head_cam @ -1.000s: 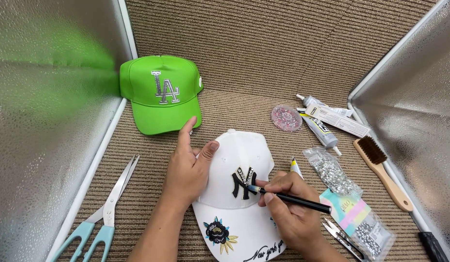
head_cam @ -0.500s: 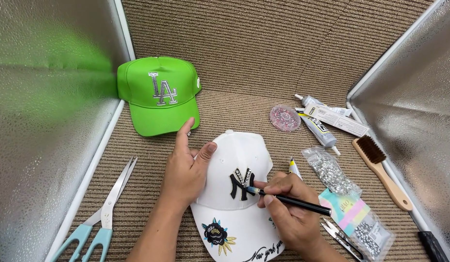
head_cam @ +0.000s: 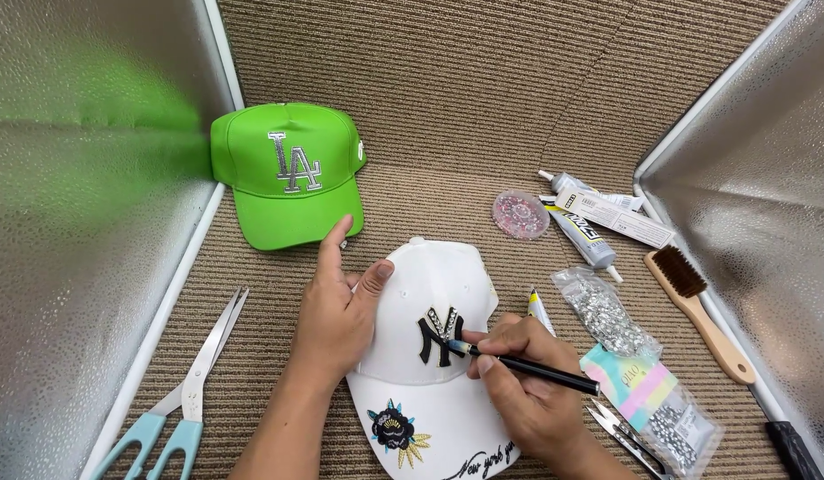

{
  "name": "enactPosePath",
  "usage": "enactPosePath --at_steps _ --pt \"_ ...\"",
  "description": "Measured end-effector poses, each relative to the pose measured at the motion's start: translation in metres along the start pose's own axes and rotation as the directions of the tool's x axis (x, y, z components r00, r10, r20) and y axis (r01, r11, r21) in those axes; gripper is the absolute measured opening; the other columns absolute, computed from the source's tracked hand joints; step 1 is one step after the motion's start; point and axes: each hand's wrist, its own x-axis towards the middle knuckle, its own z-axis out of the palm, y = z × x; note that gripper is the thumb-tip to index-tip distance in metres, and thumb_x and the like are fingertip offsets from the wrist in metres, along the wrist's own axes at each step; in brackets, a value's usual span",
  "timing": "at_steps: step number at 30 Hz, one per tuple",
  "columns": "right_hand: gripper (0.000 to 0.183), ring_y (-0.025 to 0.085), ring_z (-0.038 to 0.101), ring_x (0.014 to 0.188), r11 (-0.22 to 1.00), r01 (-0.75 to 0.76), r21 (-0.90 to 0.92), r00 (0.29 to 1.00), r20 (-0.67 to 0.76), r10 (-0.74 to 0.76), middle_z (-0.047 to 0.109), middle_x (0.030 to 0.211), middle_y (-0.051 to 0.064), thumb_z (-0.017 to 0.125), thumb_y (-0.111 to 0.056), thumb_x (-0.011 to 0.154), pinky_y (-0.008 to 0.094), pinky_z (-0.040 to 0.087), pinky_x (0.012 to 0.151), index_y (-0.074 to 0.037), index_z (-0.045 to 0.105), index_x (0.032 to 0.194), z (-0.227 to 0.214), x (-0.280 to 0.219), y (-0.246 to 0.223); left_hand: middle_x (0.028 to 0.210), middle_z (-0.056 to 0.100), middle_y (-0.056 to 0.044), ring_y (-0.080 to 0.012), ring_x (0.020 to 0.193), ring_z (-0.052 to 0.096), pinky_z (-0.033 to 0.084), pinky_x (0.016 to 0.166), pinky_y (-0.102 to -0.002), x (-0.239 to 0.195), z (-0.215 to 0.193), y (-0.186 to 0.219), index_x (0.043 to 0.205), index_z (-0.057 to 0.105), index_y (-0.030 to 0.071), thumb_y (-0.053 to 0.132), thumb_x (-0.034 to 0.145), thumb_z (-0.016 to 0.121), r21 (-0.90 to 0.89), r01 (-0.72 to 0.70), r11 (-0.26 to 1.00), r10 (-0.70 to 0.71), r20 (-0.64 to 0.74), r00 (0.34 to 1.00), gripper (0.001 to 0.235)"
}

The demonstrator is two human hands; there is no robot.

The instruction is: The person decorates a white baseball cap by applying glue to the logo and placing small rhinestones onto it. They use a fine brush to pick up the stones and a tube to apply adhesive, working on a carpeted floor with a green cap nearby.

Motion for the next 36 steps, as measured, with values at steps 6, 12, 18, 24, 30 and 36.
enactPosePath --at_steps 6,12,18,24,30,36 --pt "0.009 0.015 0.066 0.072 1.0 0.013 0.023 1.0 0.005 -0.013 0.063 0.073 0.007 0.059 0.004 0.084 0.039 0.062 0.099 -0.003 0.059 0.09 -0.0001 0.0011 -0.0008 0.095 0.079 -0.023 -0.0261 0.075 0.082 0.065 0.06 -0.039 -0.0001 0.0001 0.0005 0.157 0.026 0.011 0.054 0.085 0.048 0.02 -0.003 1.0 0.003 -0.003 1.0 0.086" --pt "0.007 0.015 0.066 0.071 0.999 0.046 0.023 0.999 0.007 -0.046 0.063 0.071 0.006 0.062 0.001 0.085 0.039 0.062 0.099 -0.003 0.059 0.09 0.002 0.0018 -0.003 0.098 0.079 -0.023 -0.026 0.077 0.082 0.065 0.061 -0.038 -0.0002 0.0001 -0.0001 0.157 0.026 0.011 0.053 0.085 0.048 0.005 -0.003 1.0 0.003 -0.004 1.0 0.085" --pt "0.011 0.017 0.068 0.076 1.0 0.03 -0.004 1.0 -0.001 -0.031 0.065 0.07 0.007 0.06 0.005 0.082 0.039 0.063 0.097 -0.003 0.059 0.089 0.0022 0.0016 -0.0029 0.097 0.079 -0.021 -0.0257 0.075 0.082 0.063 0.06 -0.038 -0.0002 0.0005 -0.0016 0.157 0.028 0.013 0.055 0.083 0.049 0.003 0.007 1.0 -0.007 -0.012 1.0 0.087" --pt "0.012 0.016 0.066 0.076 1.0 0.029 -0.001 1.0 0.005 -0.029 0.065 0.068 0.005 0.06 0.005 0.082 0.038 0.063 0.097 -0.004 0.059 0.089 0.0021 0.0027 -0.0032 0.086 0.08 -0.02 -0.024 0.065 0.079 0.061 0.054 -0.036 0.0003 0.0005 -0.0024 0.157 0.026 0.01 0.053 0.085 0.049 0.006 -0.014 1.0 0.014 -0.011 1.0 0.087" --pt "0.007 0.015 0.066 0.07 0.997 0.045 0.058 0.999 -0.007 -0.045 0.062 0.073 0.007 0.06 0.002 0.084 0.04 0.063 0.098 -0.003 0.058 0.089 0.0003 0.0023 -0.0015 0.092 0.08 -0.021 -0.0248 0.071 0.081 0.063 0.058 -0.038 -0.0003 -0.0001 0.0006 0.157 0.026 0.012 0.054 0.084 0.048 0.016 0.012 1.0 -0.012 -0.002 1.0 0.087" --pt "0.012 0.017 0.068 0.077 0.999 0.031 0.012 1.0 0.003 -0.031 0.063 0.072 0.007 0.061 0.005 0.083 0.036 0.063 0.095 -0.003 0.059 0.091 0.0005 0.0006 0.0015 0.093 0.08 -0.022 -0.0255 0.073 0.082 0.064 0.059 -0.037 -0.0002 -0.0002 -0.0009 0.157 0.026 0.01 0.053 0.085 0.048 0.005 -0.009 1.0 0.009 -0.004 1.0 0.086"
